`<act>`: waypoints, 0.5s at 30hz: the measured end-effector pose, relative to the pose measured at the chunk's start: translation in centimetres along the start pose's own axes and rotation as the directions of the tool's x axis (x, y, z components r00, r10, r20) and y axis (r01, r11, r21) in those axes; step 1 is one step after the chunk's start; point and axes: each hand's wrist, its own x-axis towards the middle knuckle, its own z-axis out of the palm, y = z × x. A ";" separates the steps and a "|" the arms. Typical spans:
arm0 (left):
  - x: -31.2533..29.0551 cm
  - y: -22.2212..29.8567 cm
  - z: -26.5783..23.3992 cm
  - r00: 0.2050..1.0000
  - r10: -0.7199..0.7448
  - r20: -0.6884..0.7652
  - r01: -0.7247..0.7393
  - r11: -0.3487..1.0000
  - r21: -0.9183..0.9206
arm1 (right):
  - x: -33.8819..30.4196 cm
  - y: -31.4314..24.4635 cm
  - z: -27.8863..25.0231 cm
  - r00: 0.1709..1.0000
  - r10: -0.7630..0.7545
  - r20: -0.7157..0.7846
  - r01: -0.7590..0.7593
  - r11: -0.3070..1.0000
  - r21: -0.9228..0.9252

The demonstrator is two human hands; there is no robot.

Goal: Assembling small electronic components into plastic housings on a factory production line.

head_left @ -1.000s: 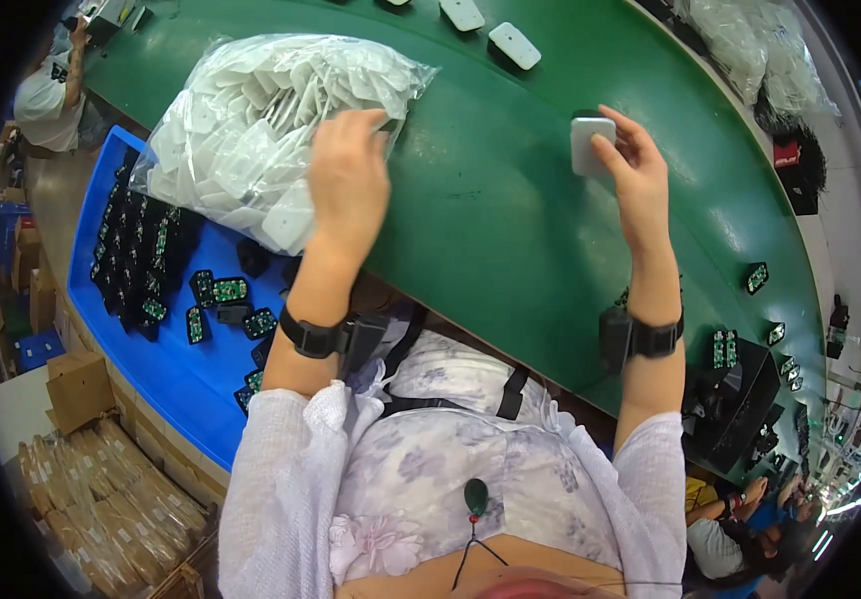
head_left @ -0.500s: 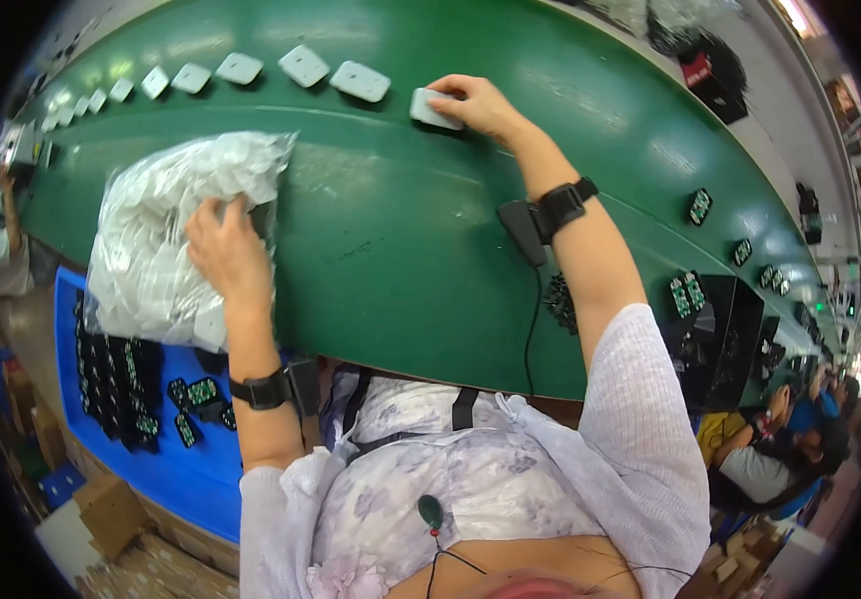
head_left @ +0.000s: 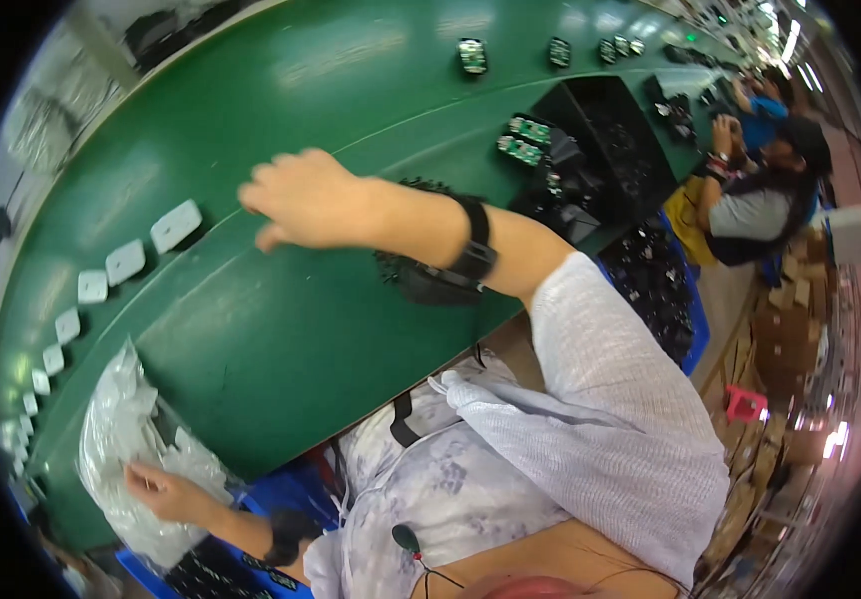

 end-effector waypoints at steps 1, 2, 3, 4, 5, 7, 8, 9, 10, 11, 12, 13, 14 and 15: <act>-0.1 0.5 0.1 0.999 -0.033 0.008 0.034 0.984 -0.174 | -3.1 0.1 -0.8 0.998 0.042 0.054 -0.039 0.998 -0.051; -0.2 1.4 0.6 0.998 -0.058 0.030 0.065 0.933 -0.353 | -6.3 0.4 -1.3 0.990 0.100 0.102 -0.088 0.990 -0.109; -0.5 2.2 0.0 0.998 -0.051 0.029 0.058 0.929 -0.365 | -8.3 0.2 -1.5 0.976 0.149 0.161 -0.131 0.985 -0.115; -1.0 3.5 0.2 0.991 -0.060 0.117 0.107 0.882 -0.459 | -10.1 0.4 -1.2 0.951 0.217 0.219 -0.192 0.973 -0.132; -1.5 4.7 0.3 0.977 -0.058 0.204 0.163 0.825 -0.541 | -11.4 0.7 -0.2 0.945 0.248 0.211 -0.224 0.966 -0.132; -2.6 6.3 0.7 0.955 0.018 0.297 0.167 0.795 -0.583 | -13.2 0.9 1.3 0.949 0.272 0.158 -0.262 0.962 -0.082; -3.2 6.9 1.0 0.924 0.081 0.374 0.177 0.776 -0.606 | -13.5 1.2 1.9 0.964 0.247 0.100 -0.245 0.969 -0.033; -3.8 7.4 1.7 0.897 0.144 0.417 0.212 0.688 -0.694 | -13.5 1.3 2.6 0.971 0.229 0.066 -0.228 0.973 -0.025; -4.5 8.3 2.0 0.892 0.167 0.421 0.207 0.677 -0.706 | -13.6 1.4 3.1 0.975 0.219 0.031 -0.218 0.976 -0.021; -5.3 9.3 2.1 0.847 0.196 0.494 0.261 0.657 -0.707 | -13.7 1.5 3.6 0.982 0.181 -0.044 -0.181 0.983 0.014; -6.0 9.9 2.2 0.798 0.222 0.560 0.312 0.643 -0.699 | -13.6 1.6 3.7 0.979 0.195 -0.053 -0.195 0.981 0.010; -6.7 10.1 2.8 0.784 0.248 0.569 0.334 0.604 -0.723 | -13.6 1.7 3.8 0.979 0.198 -0.041 -0.197 0.980 0.035; -7.2 10.3 3.1 0.779 0.262 0.569 0.329 0.601 -0.728 | -13.5 1.9 3.9 0.979 0.200 -0.029 -0.198 0.978 0.060; -7.6 10.5 3.3 0.745 0.299 0.596 0.354 0.580 -0.733 | -13.4 2.0 3.9 0.974 0.223 -0.029 -0.221 0.973 0.065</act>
